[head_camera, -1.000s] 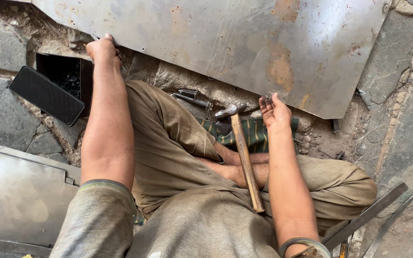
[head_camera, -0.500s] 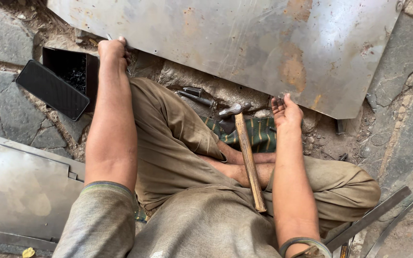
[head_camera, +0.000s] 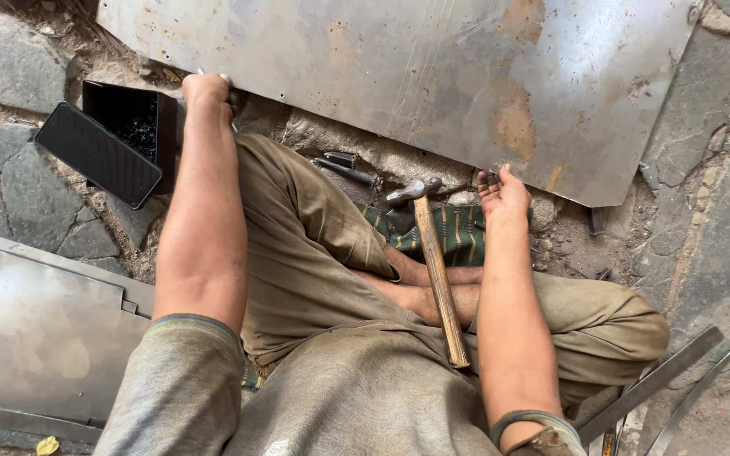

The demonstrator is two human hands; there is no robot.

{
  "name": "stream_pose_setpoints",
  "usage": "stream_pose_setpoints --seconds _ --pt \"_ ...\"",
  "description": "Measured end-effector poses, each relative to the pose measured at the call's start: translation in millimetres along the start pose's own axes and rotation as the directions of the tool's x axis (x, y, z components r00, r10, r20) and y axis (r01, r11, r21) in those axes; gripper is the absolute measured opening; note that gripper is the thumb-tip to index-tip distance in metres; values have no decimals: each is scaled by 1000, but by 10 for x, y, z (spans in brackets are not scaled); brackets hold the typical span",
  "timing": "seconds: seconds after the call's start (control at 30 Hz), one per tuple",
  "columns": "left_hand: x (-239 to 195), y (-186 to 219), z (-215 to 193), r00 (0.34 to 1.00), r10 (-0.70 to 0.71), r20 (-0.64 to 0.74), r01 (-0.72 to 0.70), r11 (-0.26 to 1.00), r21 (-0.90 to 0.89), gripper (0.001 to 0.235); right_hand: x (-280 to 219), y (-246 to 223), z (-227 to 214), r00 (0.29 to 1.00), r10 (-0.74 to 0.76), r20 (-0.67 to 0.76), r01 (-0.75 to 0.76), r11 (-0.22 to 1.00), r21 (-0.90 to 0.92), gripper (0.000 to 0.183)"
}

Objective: The person hammers metal sheets on the floor, using a hammer to flatten or shape the metal pieces one at a time and marking them by hand.

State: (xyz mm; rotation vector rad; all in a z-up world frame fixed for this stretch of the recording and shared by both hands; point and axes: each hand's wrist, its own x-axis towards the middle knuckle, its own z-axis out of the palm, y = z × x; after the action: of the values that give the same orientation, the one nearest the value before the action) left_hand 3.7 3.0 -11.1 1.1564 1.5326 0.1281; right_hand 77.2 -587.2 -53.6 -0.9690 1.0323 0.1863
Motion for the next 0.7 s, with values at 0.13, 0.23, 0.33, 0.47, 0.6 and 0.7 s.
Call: stream_pose_setpoints --seconds 0.13,0.23,0.33,0.47,0.6,0.7 --pt "-48 90 41 968 33 -250 -95 966 -242 22 150 -23 -4 996 85 37 -85 996 -7 16" --pt "-527 49 262 944 330 -27 -265 703 -661 18 -24 -218 69 992 129 11 -128 989 -71 19" --pt "-1250 -309 655 649 664 371 -641 740 -205 16 -556 -480 175 989 133 64 -90 887 -453 30" --pt "-1727 -641 1162 501 554 665 -666 737 -112 27 -1529 -618 69 988 45 148 145 74 -987 54" --pt "-1688 -727 1308 484 522 702 -765 642 50 30 -2241 -125 -264 883 402 242 245 45 -969 64" --pt "-1651 -735 1252 428 632 646 -805 592 -46 30 -2442 64 -375 806 543 235 -97 512 -853 58"
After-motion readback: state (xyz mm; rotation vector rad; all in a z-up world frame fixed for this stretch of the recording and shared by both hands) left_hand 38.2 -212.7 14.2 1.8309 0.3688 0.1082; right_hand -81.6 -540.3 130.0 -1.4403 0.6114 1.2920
